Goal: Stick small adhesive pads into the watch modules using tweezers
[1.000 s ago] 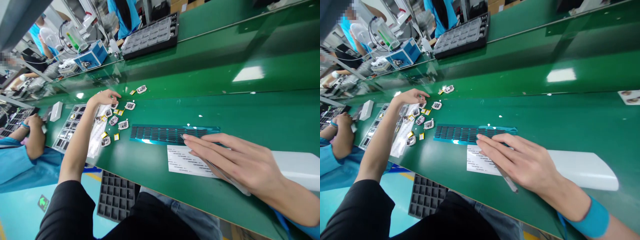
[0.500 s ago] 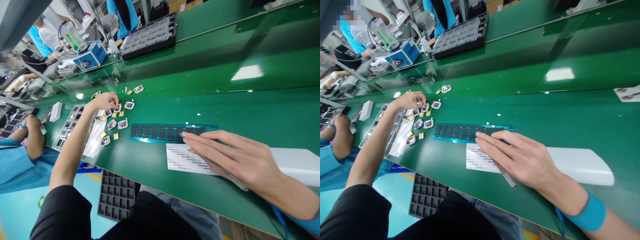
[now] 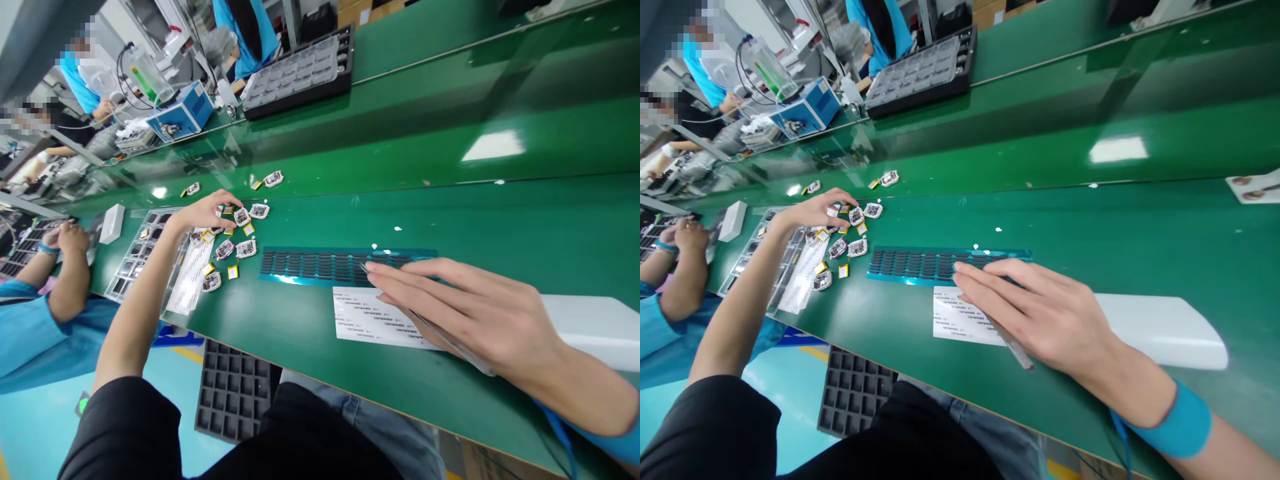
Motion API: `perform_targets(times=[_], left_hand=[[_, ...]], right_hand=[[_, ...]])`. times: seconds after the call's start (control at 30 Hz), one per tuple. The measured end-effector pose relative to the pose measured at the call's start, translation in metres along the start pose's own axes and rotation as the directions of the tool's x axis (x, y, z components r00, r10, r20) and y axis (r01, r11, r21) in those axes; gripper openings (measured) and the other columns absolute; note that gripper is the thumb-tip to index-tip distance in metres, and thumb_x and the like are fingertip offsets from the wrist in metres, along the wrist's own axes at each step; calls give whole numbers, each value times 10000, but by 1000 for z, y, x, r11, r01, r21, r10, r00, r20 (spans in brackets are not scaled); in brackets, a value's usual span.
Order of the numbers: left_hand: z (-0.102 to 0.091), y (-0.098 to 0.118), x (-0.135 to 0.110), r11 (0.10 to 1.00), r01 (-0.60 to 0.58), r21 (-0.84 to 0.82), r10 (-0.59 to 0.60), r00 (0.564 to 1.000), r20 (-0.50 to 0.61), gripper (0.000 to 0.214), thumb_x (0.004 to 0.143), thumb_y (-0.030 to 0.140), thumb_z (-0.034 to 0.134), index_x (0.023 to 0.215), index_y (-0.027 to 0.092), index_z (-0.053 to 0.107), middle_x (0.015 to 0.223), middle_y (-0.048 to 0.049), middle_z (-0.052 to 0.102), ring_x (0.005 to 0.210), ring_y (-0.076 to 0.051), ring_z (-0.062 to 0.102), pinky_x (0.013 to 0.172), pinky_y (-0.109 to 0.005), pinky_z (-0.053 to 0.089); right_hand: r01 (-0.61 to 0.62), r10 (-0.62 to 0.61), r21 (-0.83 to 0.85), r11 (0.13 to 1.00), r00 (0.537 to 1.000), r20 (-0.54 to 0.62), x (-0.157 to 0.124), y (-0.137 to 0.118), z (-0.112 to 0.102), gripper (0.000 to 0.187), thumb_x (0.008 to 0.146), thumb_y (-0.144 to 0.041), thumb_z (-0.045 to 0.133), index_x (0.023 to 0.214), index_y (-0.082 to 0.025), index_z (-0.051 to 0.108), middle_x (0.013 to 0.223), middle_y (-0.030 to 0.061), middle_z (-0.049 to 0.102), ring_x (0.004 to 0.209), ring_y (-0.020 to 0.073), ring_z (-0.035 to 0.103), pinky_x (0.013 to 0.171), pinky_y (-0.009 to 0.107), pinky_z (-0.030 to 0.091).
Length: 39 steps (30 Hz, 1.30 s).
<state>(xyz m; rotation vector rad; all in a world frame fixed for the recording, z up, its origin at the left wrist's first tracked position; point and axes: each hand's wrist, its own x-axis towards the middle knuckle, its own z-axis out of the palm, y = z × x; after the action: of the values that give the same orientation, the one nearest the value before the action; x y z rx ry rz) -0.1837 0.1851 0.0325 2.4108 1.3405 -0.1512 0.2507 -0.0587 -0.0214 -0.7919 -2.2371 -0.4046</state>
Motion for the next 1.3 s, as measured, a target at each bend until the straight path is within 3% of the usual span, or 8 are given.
perform_targets(times=[0.2, 0.3, 0.47, 0.6, 0.77, 0.93, 1.13, 1.3], left_hand=[[12, 14, -6, 989, -26, -145, -1, 982, -187, 631, 632, 651, 875, 1043, 198, 719, 1192, -111, 752, 1165, -303, 682, 1130, -473, 518], [20, 22, -11, 984, -3, -176, -50, 955, -292, 500, 712, 587, 841, 955, 200, 638, 1033, -96, 787, 1033, -280, 738, 1015, -440, 576], [38, 76, -13, 900, -126, -417, -138, 825, -547, 394, 799, 505, 798, 901, 215, 551, 818, -39, 773, 805, -207, 771, 810, -336, 621], [65, 161, -9, 574, -342, -744, -47, 893, -447, 445, 847, 483, 840, 909, 230, 479, 738, 25, 723, 567, -135, 708, 598, -263, 585], [96, 238, -18, 299, -258, -919, 138, 964, -226, 457, 876, 485, 890, 960, 213, 532, 719, 35, 662, 522, -65, 583, 502, -202, 464], [116, 252, -32, 206, -204, -957, 150, 973, -175, 530, 909, 635, 838, 970, 236, 494, 638, 59, 584, 481, -66, 525, 483, -222, 421], [132, 255, -42, 180, -203, -963, 104, 977, -187, 488, 964, 626, 784, 980, 242, 483, 587, 75, 577, 448, -89, 575, 484, -230, 480], [142, 258, -43, 168, -248, -954, 59, 969, -241, 421, 995, 581, 761, 999, 230, 530, 641, 44, 651, 501, -93, 636, 495, -197, 502]], right_hand=[[5, -5, 2, 1000, 1000, -1, -1, 0, 2, 320, 1015, -61, 701, 1328, -123, 690, 1257, 25, 818, 999, 218, 773, 827, 393, 652], [-1, 1, -11, 1000, 1000, -14, 0, -1, 0, 326, 1002, -54, 713, 1315, -145, 696, 1228, 14, 826, 999, 218, 779, 818, 383, 654], [-69, 71, 29, 997, 995, -77, 3, -2, -1, 251, 1002, -48, 680, 1217, -177, 691, 1039, 29, 848, 920, 222, 787, 744, 351, 655], [-259, 271, 110, 959, 957, -104, 3, -5, -1, 379, 1010, 45, 518, 1259, -211, 644, 820, -19, 763, 694, 135, 727, 636, 243, 587], [-380, 383, 99, 920, 924, -9, 6, -12, -2, 255, 1092, -207, 644, 1345, -219, 612, 695, -85, 665, 492, 78, 594, 488, 206, 474], [-355, 352, 125, 927, 935, 42, 5, -14, 1, 115, 1086, -208, 653, 1198, -215, 633, 997, 19, 810, 703, 106, 750, 445, 209, 453], [-316, 310, 168, 934, 949, 63, 1, -18, 5, 242, 1051, -118, 649, 1280, -196, 648, 1116, 59, 817, 899, 154, 801, 616, 226, 599], [-298, 295, 75, 952, 954, 49, 0, -23, 8, 305, 1018, -30, 609, 1267, -198, 666, 1091, 34, 820, 860, 124, 790, 614, 195, 593]])
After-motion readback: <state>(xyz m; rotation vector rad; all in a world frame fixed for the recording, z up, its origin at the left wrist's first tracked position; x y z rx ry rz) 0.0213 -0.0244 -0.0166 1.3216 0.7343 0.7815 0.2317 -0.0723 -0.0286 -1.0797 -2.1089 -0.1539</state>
